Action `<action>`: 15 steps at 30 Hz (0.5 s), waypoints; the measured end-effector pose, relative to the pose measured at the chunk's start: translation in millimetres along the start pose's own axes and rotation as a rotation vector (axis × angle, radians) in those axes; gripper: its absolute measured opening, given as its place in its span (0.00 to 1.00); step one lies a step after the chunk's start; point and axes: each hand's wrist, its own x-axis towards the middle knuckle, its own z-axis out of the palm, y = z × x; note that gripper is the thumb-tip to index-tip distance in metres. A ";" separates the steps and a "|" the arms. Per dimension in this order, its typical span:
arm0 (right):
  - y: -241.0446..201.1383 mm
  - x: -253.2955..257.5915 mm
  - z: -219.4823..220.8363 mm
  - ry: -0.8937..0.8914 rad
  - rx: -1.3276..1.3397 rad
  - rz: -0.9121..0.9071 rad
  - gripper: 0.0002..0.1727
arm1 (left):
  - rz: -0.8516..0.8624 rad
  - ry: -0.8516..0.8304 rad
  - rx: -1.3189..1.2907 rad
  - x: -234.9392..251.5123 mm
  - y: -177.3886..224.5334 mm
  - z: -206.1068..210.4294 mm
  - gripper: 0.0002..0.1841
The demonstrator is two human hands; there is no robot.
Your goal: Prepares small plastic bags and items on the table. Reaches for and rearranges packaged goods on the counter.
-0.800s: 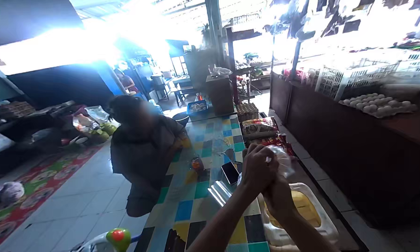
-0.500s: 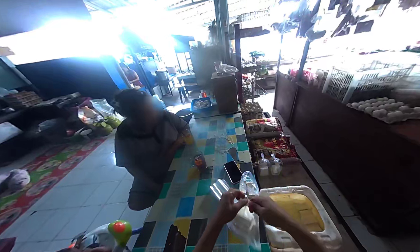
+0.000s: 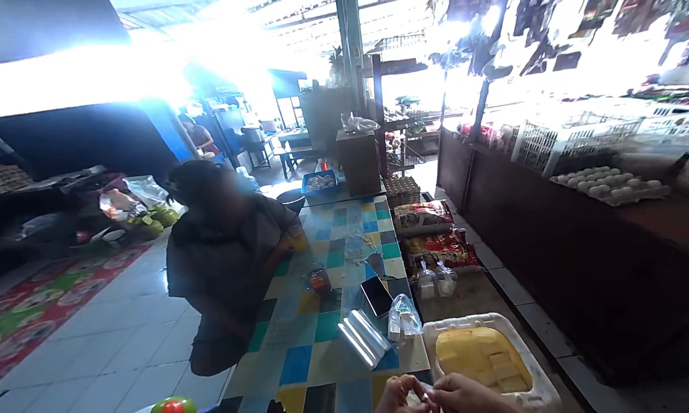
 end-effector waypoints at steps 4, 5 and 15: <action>30.0 10.4 2.4 0.275 0.058 -0.140 0.19 | -0.001 -0.020 0.073 8.0 -14.4 1.3 0.08; 37.1 14.8 6.3 0.318 -0.013 -0.235 0.16 | -0.014 -0.022 0.078 7.6 -20.6 1.4 0.09; 53.1 44.9 24.5 0.422 -0.097 -0.642 0.12 | -0.115 0.122 -0.016 -0.8 -28.4 -9.3 0.08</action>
